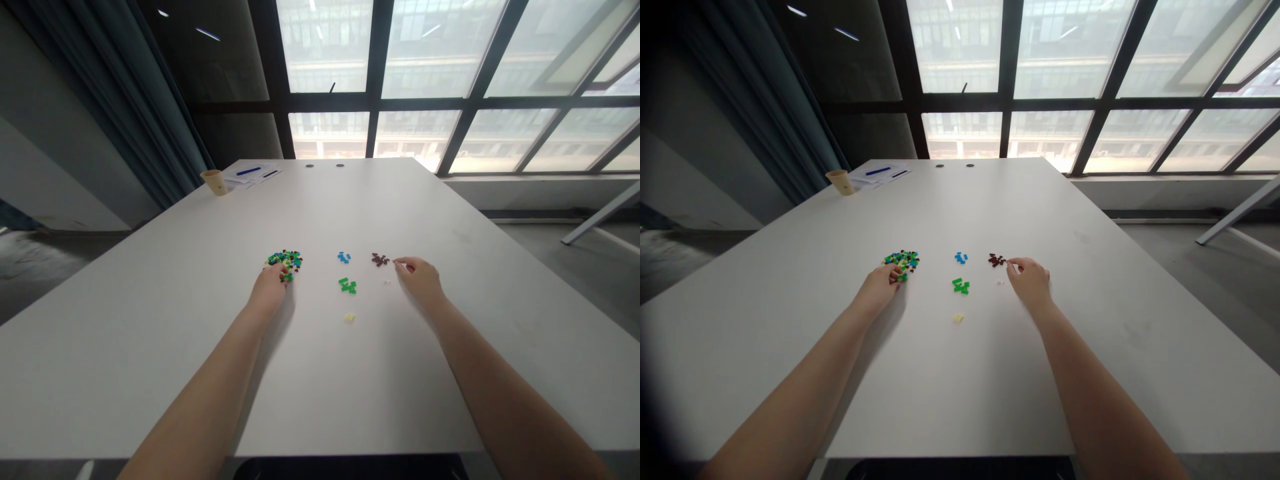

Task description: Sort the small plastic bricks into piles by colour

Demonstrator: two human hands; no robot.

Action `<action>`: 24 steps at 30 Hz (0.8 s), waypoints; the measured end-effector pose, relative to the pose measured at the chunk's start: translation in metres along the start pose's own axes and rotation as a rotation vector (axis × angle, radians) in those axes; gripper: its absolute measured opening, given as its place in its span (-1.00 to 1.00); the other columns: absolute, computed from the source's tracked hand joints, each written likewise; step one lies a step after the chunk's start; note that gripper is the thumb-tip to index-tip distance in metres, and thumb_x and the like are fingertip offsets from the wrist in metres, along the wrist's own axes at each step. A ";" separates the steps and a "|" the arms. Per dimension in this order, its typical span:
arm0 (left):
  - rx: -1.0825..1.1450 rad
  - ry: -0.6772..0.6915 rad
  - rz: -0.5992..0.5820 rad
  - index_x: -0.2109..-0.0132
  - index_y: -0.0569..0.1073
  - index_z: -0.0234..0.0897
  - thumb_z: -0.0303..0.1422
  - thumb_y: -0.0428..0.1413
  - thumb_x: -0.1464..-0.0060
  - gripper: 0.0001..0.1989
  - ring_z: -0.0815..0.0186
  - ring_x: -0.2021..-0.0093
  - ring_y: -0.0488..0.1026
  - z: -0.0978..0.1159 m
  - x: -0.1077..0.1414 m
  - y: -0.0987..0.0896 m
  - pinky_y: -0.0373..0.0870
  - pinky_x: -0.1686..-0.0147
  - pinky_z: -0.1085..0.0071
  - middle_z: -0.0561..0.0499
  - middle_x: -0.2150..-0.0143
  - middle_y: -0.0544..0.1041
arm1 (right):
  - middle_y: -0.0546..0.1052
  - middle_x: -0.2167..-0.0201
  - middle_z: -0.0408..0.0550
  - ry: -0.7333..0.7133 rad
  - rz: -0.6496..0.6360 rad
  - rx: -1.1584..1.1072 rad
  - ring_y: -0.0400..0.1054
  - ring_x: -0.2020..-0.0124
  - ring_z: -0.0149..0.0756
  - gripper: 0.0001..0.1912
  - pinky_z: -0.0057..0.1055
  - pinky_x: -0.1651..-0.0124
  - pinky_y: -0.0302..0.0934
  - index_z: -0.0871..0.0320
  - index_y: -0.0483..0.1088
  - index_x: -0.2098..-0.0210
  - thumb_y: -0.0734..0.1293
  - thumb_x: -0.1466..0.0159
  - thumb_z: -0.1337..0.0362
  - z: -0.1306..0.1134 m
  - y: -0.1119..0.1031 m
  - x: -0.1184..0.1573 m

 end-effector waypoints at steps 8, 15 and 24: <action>-0.056 -0.010 0.014 0.36 0.36 -0.28 -0.55 -0.08 0.11 -0.83 0.23 0.31 0.39 0.001 0.004 -0.009 0.23 0.32 0.39 -0.05 0.35 0.47 | 0.49 0.47 -0.07 -0.136 -0.008 -0.068 0.27 0.44 -0.33 -0.69 -0.40 0.30 0.07 0.11 0.52 0.35 0.17 -0.11 0.20 -0.011 0.004 0.008; 0.514 0.038 0.068 0.45 0.30 -0.26 -0.46 0.06 0.17 -0.94 0.25 0.29 0.42 0.017 0.014 -0.017 0.29 0.23 0.33 -0.03 0.35 0.50 | 0.40 0.55 -0.11 -0.218 -0.001 -0.081 0.22 0.50 -0.36 -0.72 -0.41 0.35 0.07 0.14 0.51 0.38 0.18 -0.13 0.22 -0.017 0.005 0.011; 1.333 -0.042 -0.406 0.48 0.28 -0.32 -0.42 0.28 0.32 -0.70 0.45 0.36 0.40 0.078 0.053 0.010 0.31 0.23 0.43 0.05 0.37 0.48 | 0.42 0.51 -0.13 -0.660 -0.179 -0.436 0.29 0.42 -0.38 -0.82 -0.43 0.31 0.18 0.11 0.49 0.26 0.31 -0.14 0.28 -0.079 -0.001 0.059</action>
Point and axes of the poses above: each hand's wrist, its own x-axis away from the middle knuckle, its own y-axis out of the palm, z = x × y, the point moved 5 cm from there along -x, towards the middle knuckle
